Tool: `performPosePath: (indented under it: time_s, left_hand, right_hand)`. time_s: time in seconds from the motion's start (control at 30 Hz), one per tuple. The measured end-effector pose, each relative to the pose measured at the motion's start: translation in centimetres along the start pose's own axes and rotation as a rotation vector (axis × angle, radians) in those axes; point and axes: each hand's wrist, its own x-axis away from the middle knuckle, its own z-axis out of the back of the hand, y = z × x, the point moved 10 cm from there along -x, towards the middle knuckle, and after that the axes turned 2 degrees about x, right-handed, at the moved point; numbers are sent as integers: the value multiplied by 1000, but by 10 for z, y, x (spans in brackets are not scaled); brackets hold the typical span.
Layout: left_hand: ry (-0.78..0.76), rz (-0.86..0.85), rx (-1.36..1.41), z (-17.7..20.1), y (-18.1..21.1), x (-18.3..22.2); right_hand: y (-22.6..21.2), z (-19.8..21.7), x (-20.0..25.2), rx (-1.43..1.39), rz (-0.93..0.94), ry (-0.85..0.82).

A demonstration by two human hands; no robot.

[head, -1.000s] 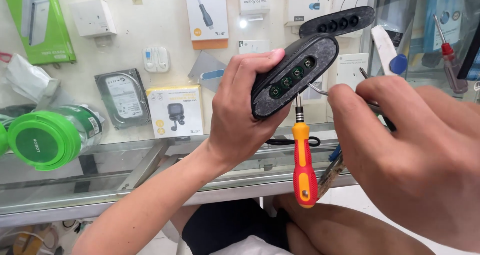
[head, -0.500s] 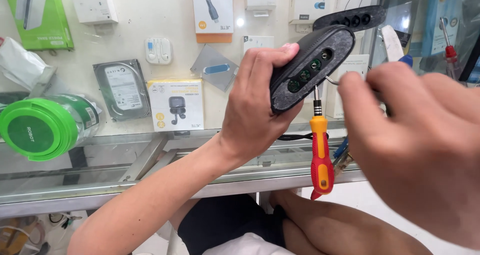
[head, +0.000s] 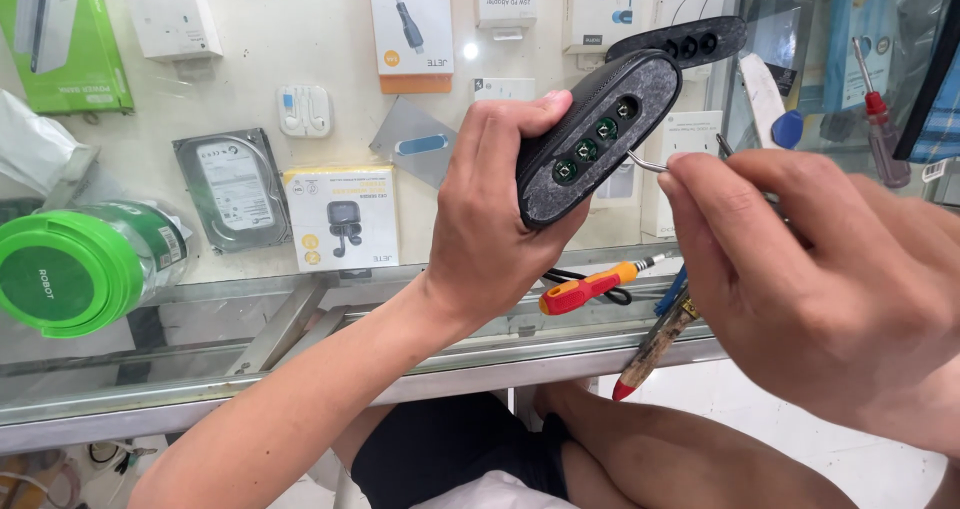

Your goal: Disassembling a small electronic device using screwdrivers on a repair bench

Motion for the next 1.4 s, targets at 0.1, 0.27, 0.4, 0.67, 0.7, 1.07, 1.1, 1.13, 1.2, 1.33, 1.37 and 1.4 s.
performPosePath:
  time_s: [0.1,0.27,0.4,0.67,0.7,1.07,1.1,1.13,1.2,1.33,1.37,1.4]
  left_hand:
    - [-8,-21,-14,-2,-1,2]
    - [-6,-25,-20,-3,0,2]
    - [-15,-71,-36,-4,2,4]
    - [-19,-54,-42,-3,0,4]
    - [-31,-61,-56,-4,0,4]
    - [-1,-30,-89,-4,2,6]
    - [1,-34,-93,-3,2,6]
    - [5,-35,-94,-3,3,6]
    - [5,-24,-88,-3,2,5]
    - [13,-24,-100,-3,3,5]
    - [16,-24,-102,-3,3,5]
    - [20,-24,-105,-2,3,5]
  right_hand:
    - [3,-2,9,-24,-28,52]
    - [4,-3,14,-27,-45,140]
    - [0,3,-8,197,-22,-167]
    - [-9,1,-15,301,4,-220]
    - [-9,-1,-15,324,7,-235]
    - [-14,-5,-6,490,-3,-240]
    - [-15,2,-4,502,-30,-155]
    - [-15,-2,-2,504,-27,-152]
    - [-17,6,2,408,-35,7]
    - [-8,1,10,241,-4,16]
    - [-7,1,10,187,-9,29]
    - [-5,0,11,131,-14,42]
